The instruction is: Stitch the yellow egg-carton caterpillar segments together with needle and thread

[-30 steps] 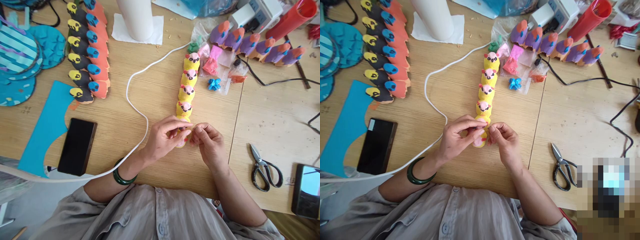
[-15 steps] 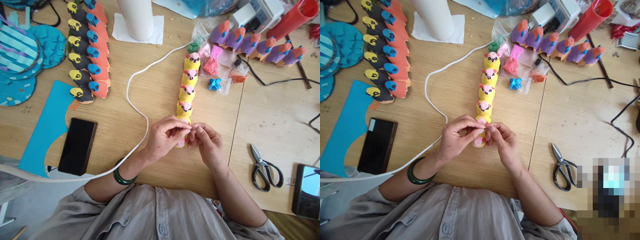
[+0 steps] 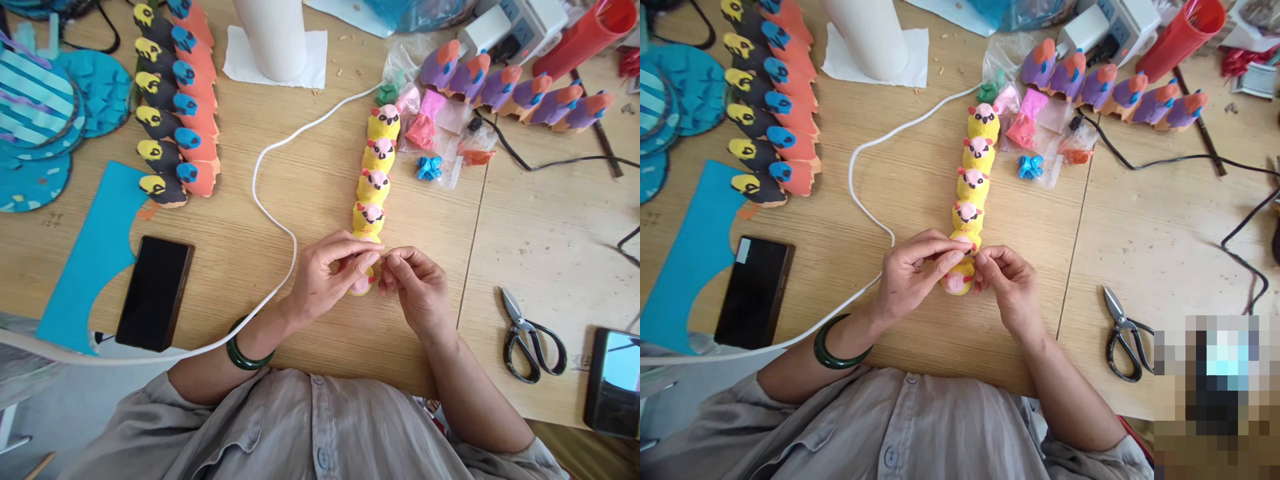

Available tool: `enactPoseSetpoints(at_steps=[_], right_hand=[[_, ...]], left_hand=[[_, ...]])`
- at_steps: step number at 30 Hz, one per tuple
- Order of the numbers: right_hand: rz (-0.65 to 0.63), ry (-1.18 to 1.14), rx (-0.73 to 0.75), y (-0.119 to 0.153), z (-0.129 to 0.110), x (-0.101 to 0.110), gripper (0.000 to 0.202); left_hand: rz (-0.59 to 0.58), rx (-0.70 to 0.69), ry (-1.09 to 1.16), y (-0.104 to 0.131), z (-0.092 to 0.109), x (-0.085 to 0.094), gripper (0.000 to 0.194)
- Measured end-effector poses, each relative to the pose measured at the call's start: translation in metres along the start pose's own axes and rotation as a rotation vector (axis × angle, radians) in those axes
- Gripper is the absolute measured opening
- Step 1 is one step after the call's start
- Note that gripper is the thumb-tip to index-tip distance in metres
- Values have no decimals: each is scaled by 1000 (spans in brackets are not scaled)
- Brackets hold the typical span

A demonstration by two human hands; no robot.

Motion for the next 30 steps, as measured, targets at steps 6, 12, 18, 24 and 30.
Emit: enactPoseSetpoints(at_steps=[6, 12, 18, 24, 30], right_hand=[[-10, 31, -7, 0, 0, -1, 29], [-25, -3, -21, 1, 2, -3, 28], [-24, 19, -27, 0, 3, -3, 29], [5, -16, -11, 0, -1, 0, 39], [-48, 52, -8, 2, 2, -2, 27]], left_hand=[[-2, -6, -21, 1, -4, -3, 8], [33, -64, -69, 2, 1, 0, 5], [28, -86, -98, 2, 3, 0, 6], [35, -93, -109, 2, 4, 0, 4], [43, -105, -133, 3, 5, 1, 6]])
Point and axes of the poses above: each hand's wrist, its own y-axis away from the middle knuckle, its own x-axis out of the back of the hand, z = x × y, the point moved 10 cm from there along -y, towards the middle knuckle, and after that the axes turned 6 degrees about x, right-handed, at the moved point
